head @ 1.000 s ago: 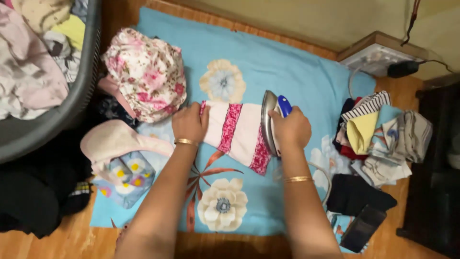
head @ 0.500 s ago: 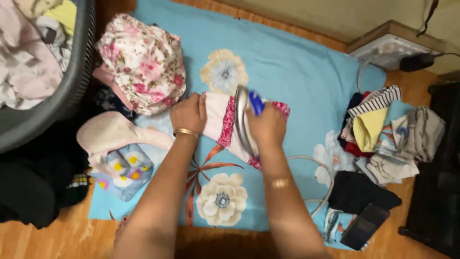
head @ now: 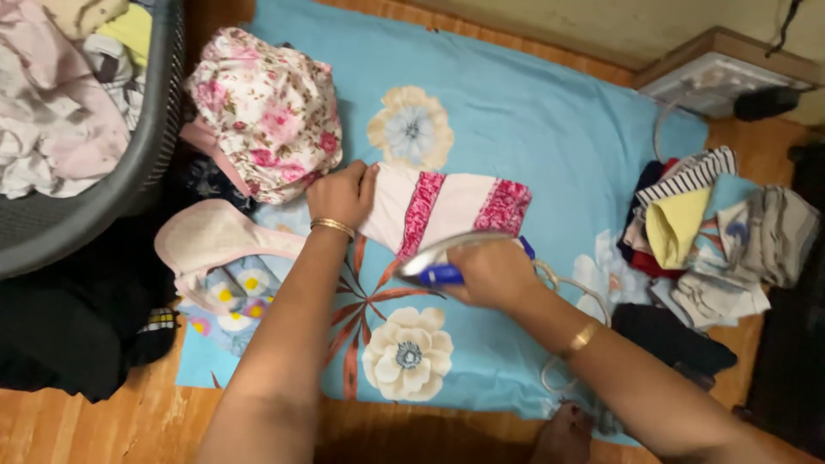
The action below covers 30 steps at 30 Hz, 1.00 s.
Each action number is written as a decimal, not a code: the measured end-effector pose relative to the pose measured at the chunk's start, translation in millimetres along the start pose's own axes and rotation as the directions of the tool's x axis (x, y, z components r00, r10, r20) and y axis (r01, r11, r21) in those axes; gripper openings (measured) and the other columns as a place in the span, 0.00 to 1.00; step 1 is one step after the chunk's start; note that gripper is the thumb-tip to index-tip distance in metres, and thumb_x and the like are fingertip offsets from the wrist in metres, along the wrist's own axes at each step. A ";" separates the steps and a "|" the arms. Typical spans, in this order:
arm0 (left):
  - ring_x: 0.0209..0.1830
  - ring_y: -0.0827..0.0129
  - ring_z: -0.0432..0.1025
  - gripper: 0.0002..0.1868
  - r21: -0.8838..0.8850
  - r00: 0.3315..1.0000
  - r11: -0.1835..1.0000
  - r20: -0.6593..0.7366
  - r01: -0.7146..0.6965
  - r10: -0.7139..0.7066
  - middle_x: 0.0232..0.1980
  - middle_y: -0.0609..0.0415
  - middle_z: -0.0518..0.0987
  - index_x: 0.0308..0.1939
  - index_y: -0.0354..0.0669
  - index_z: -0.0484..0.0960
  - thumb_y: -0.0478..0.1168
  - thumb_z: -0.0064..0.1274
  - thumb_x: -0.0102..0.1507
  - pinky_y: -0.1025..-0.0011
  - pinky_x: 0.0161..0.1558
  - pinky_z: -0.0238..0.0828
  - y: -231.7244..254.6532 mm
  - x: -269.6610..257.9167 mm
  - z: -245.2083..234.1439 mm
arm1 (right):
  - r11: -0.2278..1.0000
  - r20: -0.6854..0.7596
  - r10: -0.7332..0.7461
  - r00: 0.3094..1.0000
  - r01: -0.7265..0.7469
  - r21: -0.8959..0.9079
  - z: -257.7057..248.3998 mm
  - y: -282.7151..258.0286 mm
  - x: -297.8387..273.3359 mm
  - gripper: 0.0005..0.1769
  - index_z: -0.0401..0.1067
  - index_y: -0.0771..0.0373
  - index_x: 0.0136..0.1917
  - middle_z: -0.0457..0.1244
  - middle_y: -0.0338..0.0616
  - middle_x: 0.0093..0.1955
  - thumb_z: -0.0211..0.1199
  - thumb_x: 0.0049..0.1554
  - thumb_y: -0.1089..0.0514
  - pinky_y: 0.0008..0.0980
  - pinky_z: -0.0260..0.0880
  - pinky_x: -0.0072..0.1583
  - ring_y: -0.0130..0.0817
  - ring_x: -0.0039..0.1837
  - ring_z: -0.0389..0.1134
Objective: Ironing and folding several pieces of small children's clothing.
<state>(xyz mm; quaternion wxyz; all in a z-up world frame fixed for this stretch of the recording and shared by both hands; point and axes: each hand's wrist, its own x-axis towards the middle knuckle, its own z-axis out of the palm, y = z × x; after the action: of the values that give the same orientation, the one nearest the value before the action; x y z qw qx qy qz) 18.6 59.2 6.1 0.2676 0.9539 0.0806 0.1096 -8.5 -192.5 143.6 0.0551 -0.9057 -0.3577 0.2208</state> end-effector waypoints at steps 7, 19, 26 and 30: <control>0.25 0.45 0.74 0.20 -0.031 0.999 0.999 -0.017 0.034 -0.034 0.24 0.47 0.79 0.31 0.49 0.80 0.55 0.48 0.70 0.49 0.31 0.68 4.7 -8.1 0.7 | 0.947 -0.168 0.311 0.936 -0.290 0.135 16.0 -1.5 3.6 0.24 0.78 0.57 0.43 0.70 0.51 0.38 0.71 0.51 0.34 0.48 0.72 0.44 0.51 0.40 0.72; 0.34 0.51 0.77 0.21 -0.120 0.980 0.985 -0.145 0.121 -0.138 0.36 0.48 0.82 0.43 0.46 0.84 0.60 0.58 0.64 0.53 0.38 0.71 33.0 -12.1 -6.7 | 0.690 -0.310 0.724 0.616 -0.649 0.321 -9.5 85.5 18.4 0.30 0.79 0.63 0.47 0.70 0.60 0.43 0.67 0.52 0.32 0.53 0.71 0.51 0.60 0.47 0.72; 0.39 0.45 0.74 0.30 -0.154 0.996 0.985 0.033 -0.074 0.080 0.39 0.40 0.78 0.37 0.37 0.80 0.57 0.73 0.48 0.56 0.43 0.72 18.3 3.2 42.7 | 0.547 -0.353 0.821 0.448 -0.794 0.265 -17.9 143.4 -15.0 0.35 0.79 0.67 0.46 0.70 0.62 0.46 0.70 0.50 0.30 0.53 0.71 0.53 0.62 0.50 0.72; 0.38 0.51 0.74 0.23 -0.521 0.905 0.821 0.425 0.235 0.011 0.36 0.46 0.79 0.39 0.39 0.78 0.48 0.71 0.51 0.62 0.42 0.71 84.8 27.8 -22.1 | 0.504 -0.305 0.854 0.421 -0.814 0.288 -19.6 141.3 -13.6 0.35 0.80 0.66 0.46 0.70 0.61 0.47 0.71 0.48 0.30 0.53 0.71 0.53 0.61 0.51 0.71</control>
<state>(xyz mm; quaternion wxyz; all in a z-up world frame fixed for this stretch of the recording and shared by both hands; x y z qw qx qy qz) 47.9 4.5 73.9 0.5524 0.8275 0.0442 -0.0901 79.4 -304.8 129.7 0.0551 -0.9831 0.1698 0.0404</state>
